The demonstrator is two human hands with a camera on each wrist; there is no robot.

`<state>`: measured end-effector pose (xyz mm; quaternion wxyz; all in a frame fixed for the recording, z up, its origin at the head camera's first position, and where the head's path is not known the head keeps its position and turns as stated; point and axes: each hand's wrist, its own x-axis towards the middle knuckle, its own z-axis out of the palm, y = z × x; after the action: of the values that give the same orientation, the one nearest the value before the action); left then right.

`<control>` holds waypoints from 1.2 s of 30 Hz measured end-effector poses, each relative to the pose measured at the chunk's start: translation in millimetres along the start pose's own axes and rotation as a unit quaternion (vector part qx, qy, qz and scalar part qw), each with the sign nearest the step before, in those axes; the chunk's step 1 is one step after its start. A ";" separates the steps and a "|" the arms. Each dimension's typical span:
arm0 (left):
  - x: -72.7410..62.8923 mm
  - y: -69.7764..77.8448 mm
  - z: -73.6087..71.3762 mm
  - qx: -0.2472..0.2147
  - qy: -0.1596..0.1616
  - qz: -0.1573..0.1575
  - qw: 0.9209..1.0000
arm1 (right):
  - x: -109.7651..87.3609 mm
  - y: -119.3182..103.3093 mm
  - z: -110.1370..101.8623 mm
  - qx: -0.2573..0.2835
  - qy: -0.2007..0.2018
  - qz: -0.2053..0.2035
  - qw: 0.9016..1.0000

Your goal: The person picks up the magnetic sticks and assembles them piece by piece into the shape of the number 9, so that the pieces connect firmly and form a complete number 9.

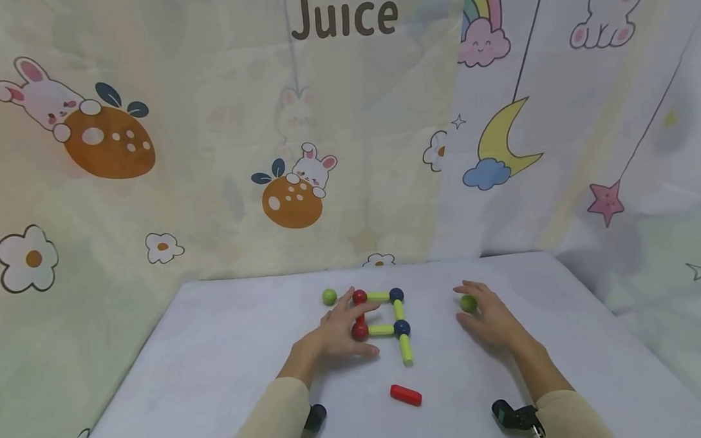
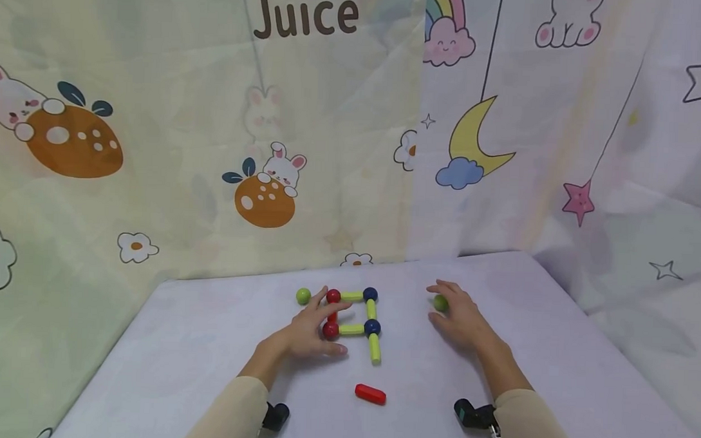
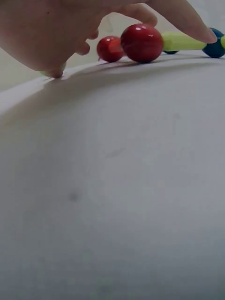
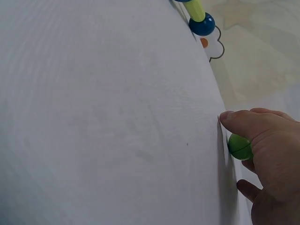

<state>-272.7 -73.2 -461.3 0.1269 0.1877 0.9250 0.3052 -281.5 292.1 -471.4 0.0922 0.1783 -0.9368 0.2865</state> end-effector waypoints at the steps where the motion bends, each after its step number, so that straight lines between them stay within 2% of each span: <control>1: 0.2 2.2 0.5 0.009 -0.003 0.009 1.000 | -0.9 0.0 -0.1 0.000 -0.002 0.002 1.000; 7: 0.6 15.5 2.8 0.072 0.000 0.056 0.996 | -6.3 -3.5 1.1 -0.006 -0.008 0.019 1.000; 12: 1.9 28.7 5.2 0.121 0.006 0.095 0.988 | -11.0 -3.7 1.0 -0.008 -0.001 0.025 1.000; 18: 5.3 45.2 12.9 0.154 -0.001 0.132 0.979 | -19.7 -2.7 -3.5 -0.013 0.001 0.022 1.000; 28: 8.2 60.2 19.7 0.202 -0.016 0.166 0.965 | -33.6 -12.7 -3.0 -0.012 -0.022 0.026 0.999; 33: 11.1 62.4 23.8 0.219 -0.022 0.171 0.960 | -38.9 -23.0 -3.2 -0.015 -0.009 -0.015 1.000; 36: 12.5 63.7 26.0 0.215 -0.026 0.169 0.961 | -42.3 -26.1 -2.8 -0.018 -0.004 -0.033 0.999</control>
<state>-257.6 -7.1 -444.2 0.0537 0.3723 0.9199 0.1109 -232.3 285.5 -467.6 0.1009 0.2082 -0.9358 0.2660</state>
